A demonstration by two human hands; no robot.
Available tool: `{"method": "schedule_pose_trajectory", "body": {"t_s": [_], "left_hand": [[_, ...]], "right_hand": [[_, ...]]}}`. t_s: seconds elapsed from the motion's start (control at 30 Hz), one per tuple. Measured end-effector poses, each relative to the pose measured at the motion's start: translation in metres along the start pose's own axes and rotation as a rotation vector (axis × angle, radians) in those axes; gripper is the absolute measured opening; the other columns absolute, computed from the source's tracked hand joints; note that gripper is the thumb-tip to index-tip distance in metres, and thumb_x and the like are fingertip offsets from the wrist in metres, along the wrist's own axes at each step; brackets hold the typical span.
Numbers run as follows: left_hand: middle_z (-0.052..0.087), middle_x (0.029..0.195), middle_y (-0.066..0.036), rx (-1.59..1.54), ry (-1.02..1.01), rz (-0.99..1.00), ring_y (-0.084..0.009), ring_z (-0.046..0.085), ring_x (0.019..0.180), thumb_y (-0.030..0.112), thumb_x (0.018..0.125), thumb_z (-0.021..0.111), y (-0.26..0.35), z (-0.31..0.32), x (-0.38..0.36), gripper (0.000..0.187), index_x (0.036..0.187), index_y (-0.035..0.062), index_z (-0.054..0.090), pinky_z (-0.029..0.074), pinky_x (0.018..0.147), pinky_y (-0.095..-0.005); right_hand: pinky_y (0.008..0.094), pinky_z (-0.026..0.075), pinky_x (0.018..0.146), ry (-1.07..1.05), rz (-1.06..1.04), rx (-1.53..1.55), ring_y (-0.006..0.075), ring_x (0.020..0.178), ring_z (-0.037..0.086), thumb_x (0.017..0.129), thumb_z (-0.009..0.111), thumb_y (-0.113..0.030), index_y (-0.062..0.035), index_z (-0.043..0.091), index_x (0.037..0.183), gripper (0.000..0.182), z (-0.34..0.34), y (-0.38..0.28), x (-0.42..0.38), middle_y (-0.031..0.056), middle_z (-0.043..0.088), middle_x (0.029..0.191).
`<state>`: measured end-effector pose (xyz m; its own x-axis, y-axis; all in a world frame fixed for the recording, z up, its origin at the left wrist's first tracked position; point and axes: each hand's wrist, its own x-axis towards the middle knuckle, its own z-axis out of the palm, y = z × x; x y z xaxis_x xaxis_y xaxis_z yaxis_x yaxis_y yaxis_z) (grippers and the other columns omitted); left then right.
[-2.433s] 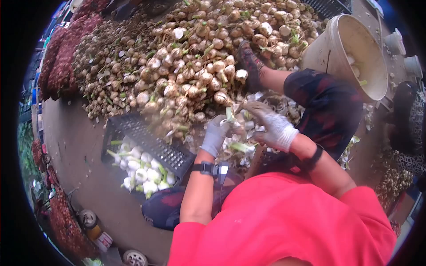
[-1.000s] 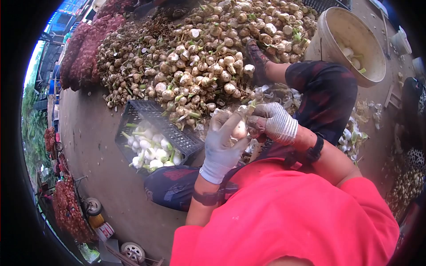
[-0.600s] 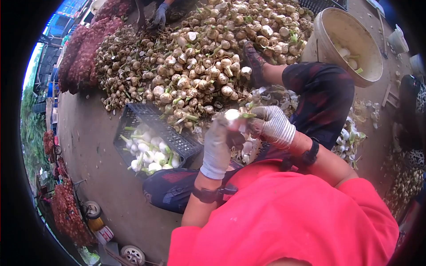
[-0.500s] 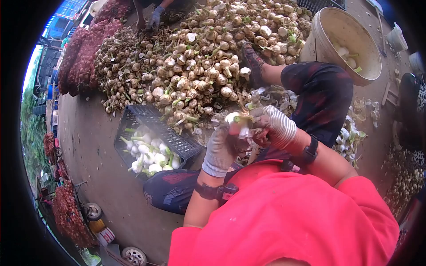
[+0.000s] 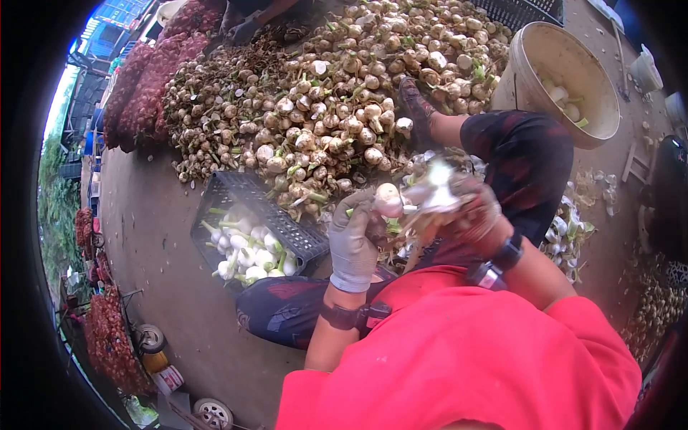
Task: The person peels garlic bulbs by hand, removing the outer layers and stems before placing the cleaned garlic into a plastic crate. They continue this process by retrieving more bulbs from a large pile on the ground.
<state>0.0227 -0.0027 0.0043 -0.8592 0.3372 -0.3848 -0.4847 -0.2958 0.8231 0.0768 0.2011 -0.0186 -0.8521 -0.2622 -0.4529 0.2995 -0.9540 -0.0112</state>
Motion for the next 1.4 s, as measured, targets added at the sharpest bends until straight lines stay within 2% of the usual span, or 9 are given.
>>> {"method": "schedule_pose_trajectory", "body": {"t_s": [0.07,0.17,0.27,0.47,0.87,1.07,1.13,1.27,1.4], "left_hand": [[0.065,0.085,-0.006,0.064,0.042,0.019,-0.0040,0.051,0.059,0.015,0.094,0.052,0.015,0.003,-0.004,0.019,0.108,0.0031,0.056,0.040,0.052,-0.0171],[0.066,0.090,-0.007,0.302,0.055,0.145,-0.0070,0.055,0.063,0.008,0.090,0.055,0.014,0.000,-0.005,0.016,0.104,0.0016,0.057,0.046,0.056,-0.0215],[0.066,0.086,-0.009,0.630,0.034,0.492,-0.0167,0.061,0.066,0.000,0.082,0.061,0.001,-0.003,0.003,0.012,0.094,0.0007,0.060,0.050,0.060,-0.0300],[0.058,0.073,-0.014,1.278,-0.204,0.981,-0.0306,0.059,0.063,-0.001,0.071,0.063,0.009,0.013,0.007,0.019,0.089,0.0045,0.060,0.047,0.055,-0.0375],[0.058,0.073,-0.010,1.052,-0.395,0.723,-0.0258,0.056,0.059,-0.008,0.069,0.060,0.029,0.002,-0.001,0.018,0.081,0.0049,0.060,0.044,0.054,-0.0312],[0.049,0.080,-0.006,0.745,-0.407,0.538,-0.0164,0.050,0.077,-0.010,0.062,0.048,0.038,-0.028,-0.022,0.021,0.075,0.0025,0.058,0.041,0.061,-0.0235],[0.051,0.085,-0.006,0.358,-0.211,0.340,-0.0158,0.050,0.075,-0.006,0.063,0.045,0.031,-0.045,-0.021,0.017,0.073,0.0018,0.056,0.043,0.062,-0.0238],[0.055,0.090,-0.007,0.176,-0.086,-0.001,-0.0159,0.058,0.072,-0.005,0.069,0.044,0.011,-0.031,0.002,0.014,0.075,0.0012,0.055,0.049,0.062,-0.0252],[0.062,0.099,-0.006,0.369,-0.363,-0.142,-0.0129,0.061,0.073,-0.002,0.076,0.047,0.001,0.002,0.022,0.023,0.091,0.0024,0.062,0.050,0.067,-0.0258]], "right_hand": [[0.0277,0.052,0.052,-0.005,-0.074,-0.342,0.0191,0.063,0.064,0.085,0.056,-0.020,0.0026,0.054,0.110,0.034,0.004,-0.028,-0.012,0.0136,0.065,0.084],[0.0404,0.052,0.067,0.323,0.018,-2.735,0.0298,0.077,0.067,0.082,0.062,-0.028,-0.0036,0.058,0.110,0.037,0.044,-0.022,-0.009,0.0159,0.068,0.083],[0.0440,0.051,0.068,0.120,-0.509,-2.269,0.0347,0.076,0.065,0.082,0.059,-0.035,-0.0073,0.064,0.096,0.032,0.034,0.000,-0.003,0.0168,0.067,0.082],[0.0462,0.050,0.060,0.218,-0.513,-2.395,0.0363,0.068,0.064,0.078,0.061,-0.025,-0.0047,0.061,0.084,0.021,0.043,0.034,0.013,0.0181,0.063,0.070],[0.0453,0.051,0.061,0.173,-0.631,-2.394,0.0344,0.069,0.064,0.074,0.064,-0.025,-0.0073,0.064,0.080,0.019,0.025,0.014,0.030,0.0162,0.064,0.073],[0.0434,0.053,0.070,0.330,-0.065,-2.570,0.0363,0.081,0.066,0.078,0.060,-0.025,-0.0107,0.070,0.088,0.020,0.027,-0.009,0.037,0.0202,0.066,0.088],[0.0439,0.051,0.079,-0.151,0.227,-2.494,0.0366,0.095,0.063,0.080,0.058,-0.027,-0.0137,0.068,0.105,0.030,0.031,-0.013,0.010,0.0264,0.061,0.106],[0.0427,0.041,0.098,0.163,0.122,-2.479,0.0371,0.112,0.054,0.073,0.069,-0.022,-0.0193,0.037,0.139,0.074,0.028,-0.008,0.007,0.0235,0.040,0.137],[0.0428,0.047,0.090,-0.294,-0.342,-2.066,0.0380,0.108,0.055,0.072,0.063,-0.007,-0.0172,0.044,0.134,0.065,0.033,-0.001,0.005,0.0180,0.051,0.126]]}}
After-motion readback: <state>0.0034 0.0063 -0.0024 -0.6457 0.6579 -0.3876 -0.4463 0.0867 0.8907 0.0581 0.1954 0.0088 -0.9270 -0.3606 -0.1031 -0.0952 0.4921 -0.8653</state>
